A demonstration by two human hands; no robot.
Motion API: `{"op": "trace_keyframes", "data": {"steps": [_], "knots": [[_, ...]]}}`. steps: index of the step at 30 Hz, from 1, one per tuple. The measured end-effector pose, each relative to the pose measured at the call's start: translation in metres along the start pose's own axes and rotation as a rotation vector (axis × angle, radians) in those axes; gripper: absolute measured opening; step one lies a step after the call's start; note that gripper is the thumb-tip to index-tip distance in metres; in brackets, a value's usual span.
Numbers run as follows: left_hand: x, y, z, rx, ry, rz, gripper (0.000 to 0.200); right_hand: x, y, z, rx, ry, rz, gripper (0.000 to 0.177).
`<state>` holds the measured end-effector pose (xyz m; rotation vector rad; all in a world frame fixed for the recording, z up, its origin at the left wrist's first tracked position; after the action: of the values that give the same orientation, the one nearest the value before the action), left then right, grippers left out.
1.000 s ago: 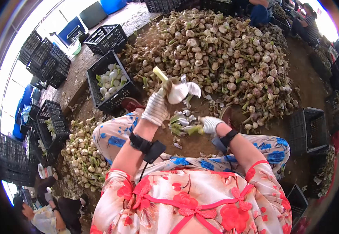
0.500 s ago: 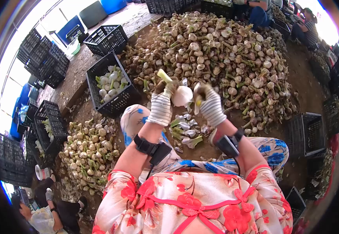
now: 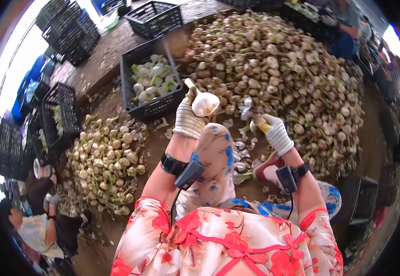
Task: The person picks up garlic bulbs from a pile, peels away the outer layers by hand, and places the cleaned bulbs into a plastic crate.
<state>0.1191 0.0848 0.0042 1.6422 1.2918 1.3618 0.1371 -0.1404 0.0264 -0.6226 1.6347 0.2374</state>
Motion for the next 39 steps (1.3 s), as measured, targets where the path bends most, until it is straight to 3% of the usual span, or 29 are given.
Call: {"op": "trace_keyframes", "data": {"steps": [2, 4, 6, 9, 12, 16, 17, 18, 20, 21, 26, 28, 32, 33, 34, 35, 37, 39], "knots": [[0.024, -0.04, 0.005, 0.155, 0.022, -0.042, 0.015, 0.019, 0.011, 0.012, -0.078, -0.018, -0.075, 0.025], [0.046, -0.095, 0.01, 0.292, 0.016, 0.04, 0.015, 0.05, 0.012, 0.021, -0.071, -0.091, -0.414, 0.021], [0.079, -0.14, 0.024, 0.289, 0.095, -0.105, 0.011, 0.088, 0.015, 0.024, -0.151, 0.063, -0.361, 0.019], [0.127, -0.111, 0.018, 0.309, 0.158, 0.105, 0.009, 0.124, 0.009, 0.031, -0.173, 0.132, -0.387, 0.021], [0.206, -0.104, 0.036, 0.372, 0.501, 0.602, 0.017, 0.148, 0.003, 0.04, -0.158, 0.248, -0.292, 0.022], [0.284, -0.12, 0.071, 0.712, 0.814, 1.387, 0.05, 0.175, 0.002, 0.05, -0.101, 0.357, -0.149, 0.021], [0.286, -0.14, 0.089, 0.765, 0.684, 1.359, 0.054, 0.175, 0.003, 0.051, -0.109, 0.397, -0.183, 0.021], [0.291, -0.133, 0.109, 0.742, 0.698, 1.616, 0.055, 0.168, 0.005, 0.054, -0.115, 0.446, -0.209, 0.021], [0.284, -0.161, 0.145, 0.851, 0.399, 1.88, 0.058, 0.186, 0.005, 0.054, -0.113, 0.479, -0.166, 0.021], [0.279, -0.172, 0.163, 0.839, 0.236, 1.945, 0.061, 0.194, 0.004, 0.054, -0.107, 0.495, -0.146, 0.021], [0.255, -0.191, 0.22, 0.837, -0.192, 2.351, 0.059, 0.21, -0.005, 0.054, -0.067, 0.548, -0.228, 0.018], [0.257, -0.208, 0.238, 0.831, -0.131, 2.613, 0.055, 0.234, -0.01, 0.047, -0.035, 0.598, -0.171, 0.017], [0.274, -0.238, 0.253, 0.752, -0.142, 2.458, 0.039, 0.226, -0.001, 0.057, -0.028, 0.599, -0.126, 0.017], [0.279, -0.258, 0.257, 0.732, -0.16, 2.157, 0.034, 0.214, 0.004, 0.065, -0.022, 0.581, -0.111, 0.016], [0.272, -0.239, 0.247, 0.703, -0.171, 1.859, 0.03, 0.215, 0.006, 0.07, -0.023, 0.578, -0.107, 0.016], [0.25, -0.224, 0.227, 0.651, -0.149, 1.357, 0.026, 0.213, 0.009, 0.079, -0.038, 0.518, -0.128, 0.018], [0.232, -0.192, 0.204, 0.573, -0.166, 1.167, 0.021, 0.176, 0.018, 0.11, -0.08, 0.398, -0.329, 0.018], [0.207, -0.15, 0.18, 0.418, -0.157, 1.084, 0.021, 0.135, 0.032, 0.144, -0.017, 0.236, -0.279, 0.019]]}}
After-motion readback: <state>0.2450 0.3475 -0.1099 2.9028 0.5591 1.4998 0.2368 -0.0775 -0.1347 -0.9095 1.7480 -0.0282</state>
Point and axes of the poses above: each hand's wrist, its own z-axis towards the middle knuckle, its own y-axis out of the palm, x = y × z, the point moved 9 cm from there along z, towards the middle knuckle, and after that the axes turned 3 degrees about -x, right-handed, at the moved point
